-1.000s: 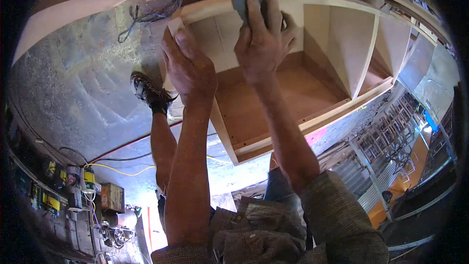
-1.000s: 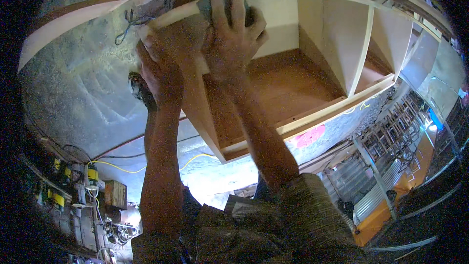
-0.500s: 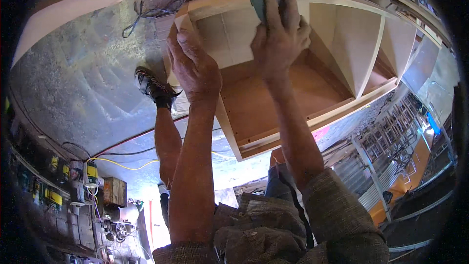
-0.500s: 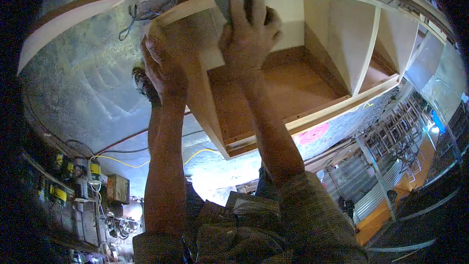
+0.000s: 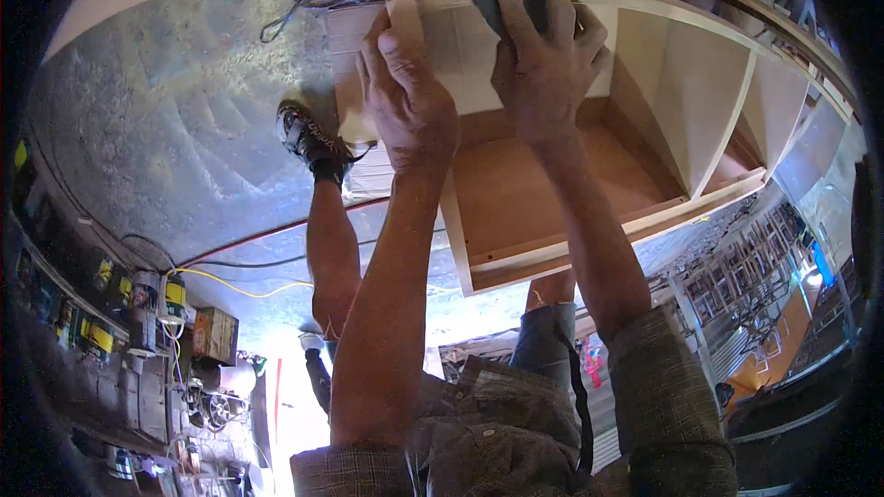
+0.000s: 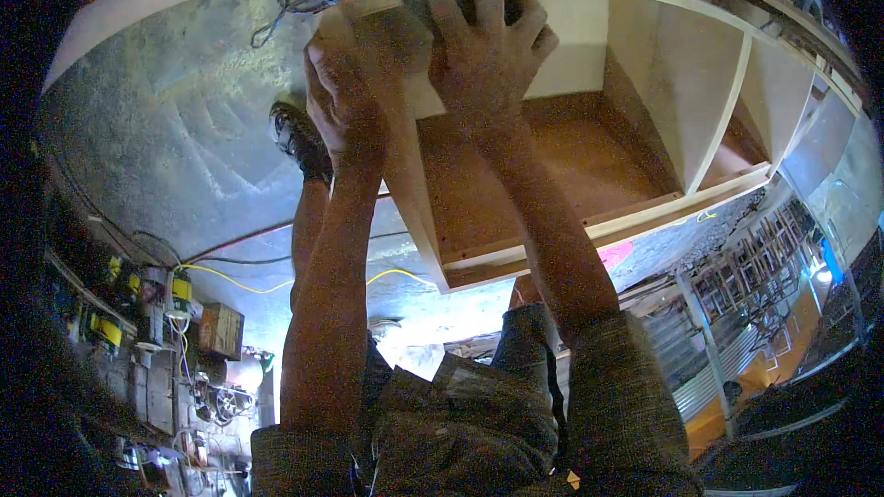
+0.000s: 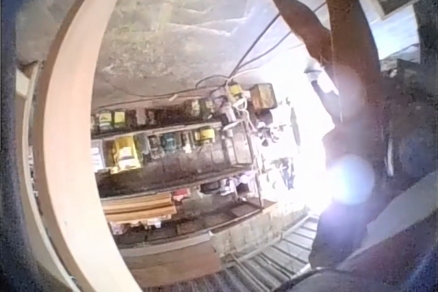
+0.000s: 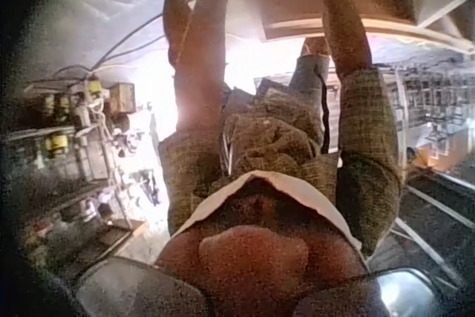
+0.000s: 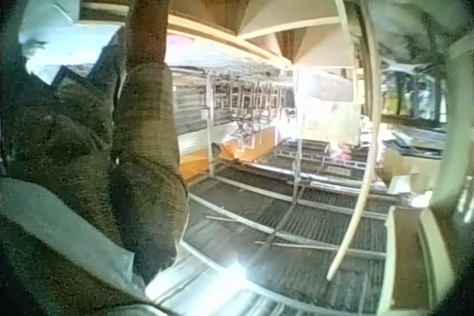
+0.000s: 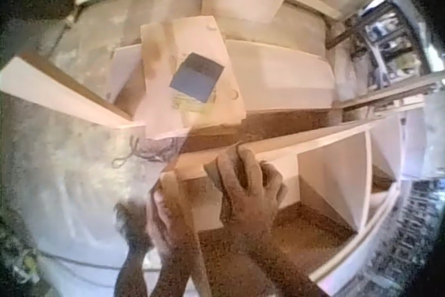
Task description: The person sits on a small pink stool and sands the edges and surfaces of a light-colored wooden cabinet using a sanding block. They systematically work along the top edges, corners, and interior shelves of the cabinet, holding the wood steady with one hand while sanding with the other.
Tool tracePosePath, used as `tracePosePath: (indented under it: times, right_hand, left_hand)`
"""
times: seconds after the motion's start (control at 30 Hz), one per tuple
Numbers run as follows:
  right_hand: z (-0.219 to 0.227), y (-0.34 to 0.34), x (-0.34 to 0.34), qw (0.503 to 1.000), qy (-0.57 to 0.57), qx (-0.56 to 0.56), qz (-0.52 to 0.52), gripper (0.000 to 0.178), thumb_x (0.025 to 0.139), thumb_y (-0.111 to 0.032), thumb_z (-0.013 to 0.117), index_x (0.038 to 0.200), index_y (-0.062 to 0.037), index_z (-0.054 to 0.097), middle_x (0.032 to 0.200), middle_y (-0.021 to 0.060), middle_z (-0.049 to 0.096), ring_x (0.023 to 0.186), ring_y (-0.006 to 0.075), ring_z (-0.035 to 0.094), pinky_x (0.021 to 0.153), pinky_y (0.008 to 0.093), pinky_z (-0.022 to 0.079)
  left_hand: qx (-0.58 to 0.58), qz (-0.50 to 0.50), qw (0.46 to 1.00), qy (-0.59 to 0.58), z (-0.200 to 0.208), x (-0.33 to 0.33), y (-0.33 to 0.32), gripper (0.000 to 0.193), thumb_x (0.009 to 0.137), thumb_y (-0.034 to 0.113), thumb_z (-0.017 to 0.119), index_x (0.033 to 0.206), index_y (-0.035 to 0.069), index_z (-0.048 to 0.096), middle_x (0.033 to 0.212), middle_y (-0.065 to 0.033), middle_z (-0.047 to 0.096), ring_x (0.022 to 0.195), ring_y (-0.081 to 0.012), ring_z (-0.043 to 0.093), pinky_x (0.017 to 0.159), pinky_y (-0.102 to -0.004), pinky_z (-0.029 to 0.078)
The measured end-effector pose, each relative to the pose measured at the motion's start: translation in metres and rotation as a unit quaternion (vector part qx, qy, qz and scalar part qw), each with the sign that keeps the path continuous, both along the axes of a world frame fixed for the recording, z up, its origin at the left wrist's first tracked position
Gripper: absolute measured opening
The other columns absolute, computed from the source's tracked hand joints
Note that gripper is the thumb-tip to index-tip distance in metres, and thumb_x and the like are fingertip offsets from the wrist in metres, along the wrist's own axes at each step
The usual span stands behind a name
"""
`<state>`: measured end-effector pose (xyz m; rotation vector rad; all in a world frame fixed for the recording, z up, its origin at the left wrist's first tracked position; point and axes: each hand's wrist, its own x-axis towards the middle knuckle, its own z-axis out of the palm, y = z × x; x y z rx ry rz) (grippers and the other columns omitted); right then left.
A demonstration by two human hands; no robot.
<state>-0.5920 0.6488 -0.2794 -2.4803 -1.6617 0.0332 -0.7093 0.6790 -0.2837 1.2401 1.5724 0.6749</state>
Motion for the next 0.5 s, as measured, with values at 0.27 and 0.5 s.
tracePosePath:
  times: [0.27, 0.5]
  right_hand:
    - [0.013, -0.015, 0.053, 0.953, -0.005, -0.045, 0.299, 0.067, 0.068, -0.014, 0.067, 0.131, -0.0291, 0.050, 0.138, -0.0056, 0.042, 0.114, 0.0328, 0.044, 0.083, 0.0494, 0.039]
    - [-0.003, 0.019, 0.057, 0.888, 0.000, -0.030, 0.459, 0.056, 0.069, -0.012, 0.066, 0.123, -0.0256, 0.058, 0.144, -0.0078, 0.039, 0.123, 0.0224, 0.042, 0.088, 0.0409, 0.039]
  left_hand:
    - [0.053, -0.037, 0.997, 0.048, -0.004, -0.001, 0.001, 0.041, 0.099, 0.026, 0.024, 0.109, -0.005, 0.050, 0.104, -0.0255, 0.051, 0.092, -0.0439, 0.048, 0.082, -0.0504, 0.038]
    - [0.265, -0.103, 0.942, 0.178, -0.027, -0.001, -0.003, 0.029, 0.096, 0.016, 0.033, 0.112, -0.004, 0.047, 0.103, -0.0240, 0.051, 0.091, -0.0439, 0.049, 0.080, -0.0505, 0.042]
